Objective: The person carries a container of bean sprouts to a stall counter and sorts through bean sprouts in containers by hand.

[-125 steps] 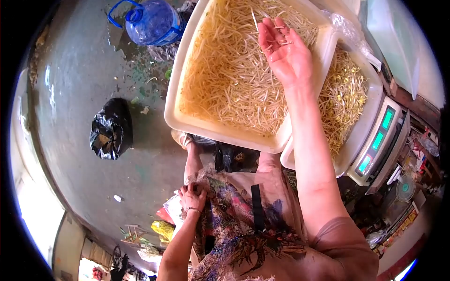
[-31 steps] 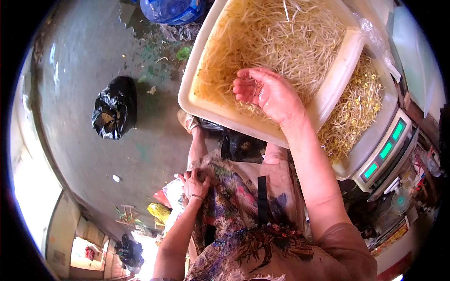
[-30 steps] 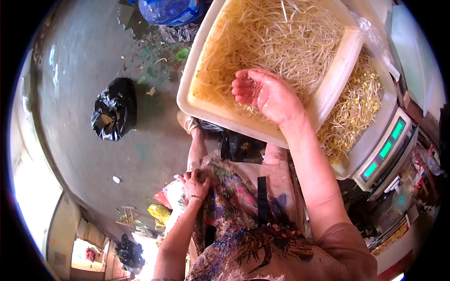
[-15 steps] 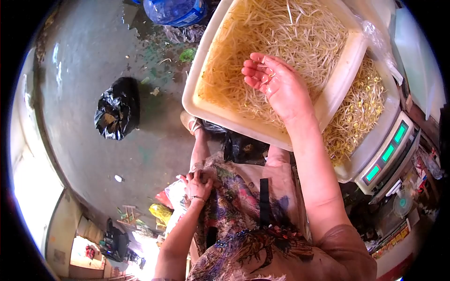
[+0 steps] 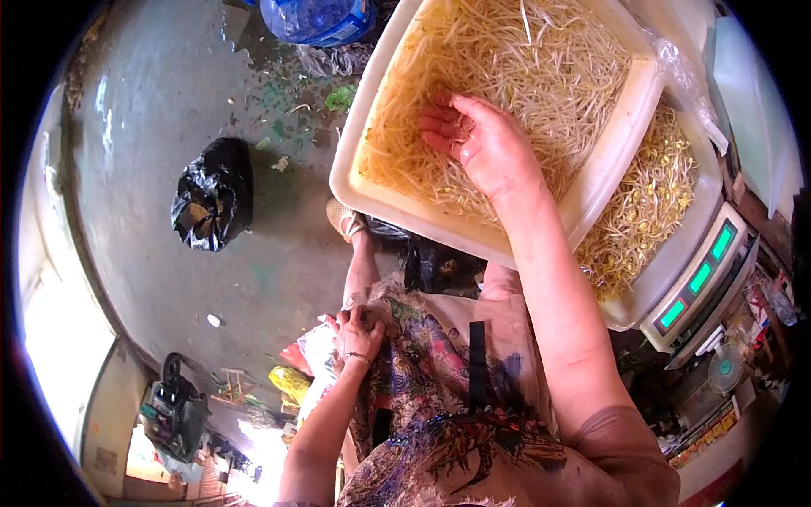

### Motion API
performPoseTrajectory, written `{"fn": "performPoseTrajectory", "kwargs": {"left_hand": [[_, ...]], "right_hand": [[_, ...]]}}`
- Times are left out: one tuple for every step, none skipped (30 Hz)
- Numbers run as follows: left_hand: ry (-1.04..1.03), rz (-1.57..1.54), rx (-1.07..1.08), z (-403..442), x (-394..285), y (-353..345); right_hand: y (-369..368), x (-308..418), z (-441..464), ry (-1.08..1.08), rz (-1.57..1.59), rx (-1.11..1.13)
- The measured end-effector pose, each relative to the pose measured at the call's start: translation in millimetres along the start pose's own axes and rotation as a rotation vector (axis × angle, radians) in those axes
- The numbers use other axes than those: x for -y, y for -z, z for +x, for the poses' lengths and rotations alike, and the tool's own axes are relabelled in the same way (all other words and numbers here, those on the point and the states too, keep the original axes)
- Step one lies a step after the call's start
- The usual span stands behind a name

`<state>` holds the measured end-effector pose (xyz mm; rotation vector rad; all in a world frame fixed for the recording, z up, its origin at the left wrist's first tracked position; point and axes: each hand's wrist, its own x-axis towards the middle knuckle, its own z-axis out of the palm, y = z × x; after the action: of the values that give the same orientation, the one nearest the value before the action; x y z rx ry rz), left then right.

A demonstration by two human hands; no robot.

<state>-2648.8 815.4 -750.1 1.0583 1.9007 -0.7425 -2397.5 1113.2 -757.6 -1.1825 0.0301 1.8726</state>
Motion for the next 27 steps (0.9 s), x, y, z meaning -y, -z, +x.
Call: {"fn": "performPoseTrajectory", "kwargs": {"left_hand": [[0.011,-0.037,0.022,0.5,0.2,-0.1],[0.021,-0.074,0.044,1.1,0.3,0.0],[0.021,-0.073,0.044,1.1,-0.1,0.4],[0.024,-0.071,0.048,0.7,-0.7,0.9],[0.028,-0.069,0.052,0.2,-1.6,1.7],[0.029,-0.067,0.052,-0.5,-3.6,3.4],[0.007,-0.025,0.033,-1.9,-5.7,5.6],[-0.012,0.016,0.014,-3.7,-6.2,6.4],[-0.009,0.015,0.014,-3.8,-4.8,5.0],[-0.020,0.016,0.003,-2.8,-3.1,2.6],[-0.030,0.016,-0.006,-2.9,-1.9,1.1],[-0.028,0.014,-0.005,-3.1,-1.6,1.1],[-0.007,-0.030,0.018,-2.3,-2.0,1.4],[0.014,-0.075,0.040,-1.8,-2.3,1.7],[0.016,-0.076,0.039,-1.7,-2.0,1.2],[0.015,-0.060,0.028,-1.2,-1.3,0.0],[0.013,-0.044,0.019,-1.0,-0.4,-0.8],[0.015,-0.044,0.019,-0.9,0.5,-0.9],[-0.002,-0.048,0.013,-0.9,1.3,-1.0],[-0.019,-0.053,0.007,-0.8,1.9,-1.1],[-0.018,-0.053,0.008,-1.1,1.6,-0.7],[-0.018,-0.054,0.002,-1.6,0.7,0.2],[-0.019,-0.055,-0.004,-1.8,0.0,0.6],[-0.019,-0.056,-0.004,-1.5,0.4,0.5],[-0.017,-0.050,0.004,-1.0,1.0,0.3],[-0.015,-0.043,0.012,-0.7,1.6,0.1],[-0.016,-0.043,0.012,-0.7,2.6,-1.7]], "right_hand": [[0.6,0.2,0.8,0.000,0.002,0.001],[1.4,0.5,1.7,-0.008,0.023,0.029],[1.3,0.9,1.4,-0.016,0.042,0.056],[1.5,1.1,0.6,-0.016,0.043,0.055],[1.5,1.5,-0.5,-0.025,0.051,0.064],[0.5,2.4,-1.8,-0.034,0.060,0.073],[0.7,4.9,-4.1,-0.036,0.061,0.074],[2.0,8.9,-7.9,-0.045,0.027,0.128],[1.7,12.3,-11.6,-0.053,-0.008,0.182],[0.2,14.7,-15.1,-0.054,-0.009,0.184],[-1.8,16.7,-19.5,-0.028,-0.042,0.181],[-3.0,17.0,-23.1,-0.002,-0.074,0.178],[-3.7,15.8,-25.3,-0.003,-0.075,0.178],[-4.9,14.3,-26.9,-0.009,-0.137,0.154],[-6.1,12.9,-27.1,-0.015,-0.199,0.131],[-5.6,10.3,-26.2,-0.016,-0.198,0.133],[-4.0,6.6,-25.2,-0.019,-0.205,0.091],[-4.0,4.1,-24.7,-0.022,-0.212,0.048],[-4.7,2.3,-24.2,-0.024,-0.212,0.049],[-6.4,0.4,-23.7,-0.020,-0.200,0.010],[-8.2,-1.3,-23.3,-0.016,-0.188,-0.029],[-10.4,-2.9,-22.7,-0.016,-0.189,-0.029],[-12.8,-4.3,-21.9,-0.025,-0.175,-0.042],[-14.1,-4.9,-21.5,-0.033,-0.161,-0.056],[-11.7,-6.7,-18.2,-0.032,-0.162,-0.055],[-7.0,-10.2,-12.5,-0.042,-0.134,0.009],[-7.4,-10.4,-9.9,-0.052,-0.105,0.073]]}}
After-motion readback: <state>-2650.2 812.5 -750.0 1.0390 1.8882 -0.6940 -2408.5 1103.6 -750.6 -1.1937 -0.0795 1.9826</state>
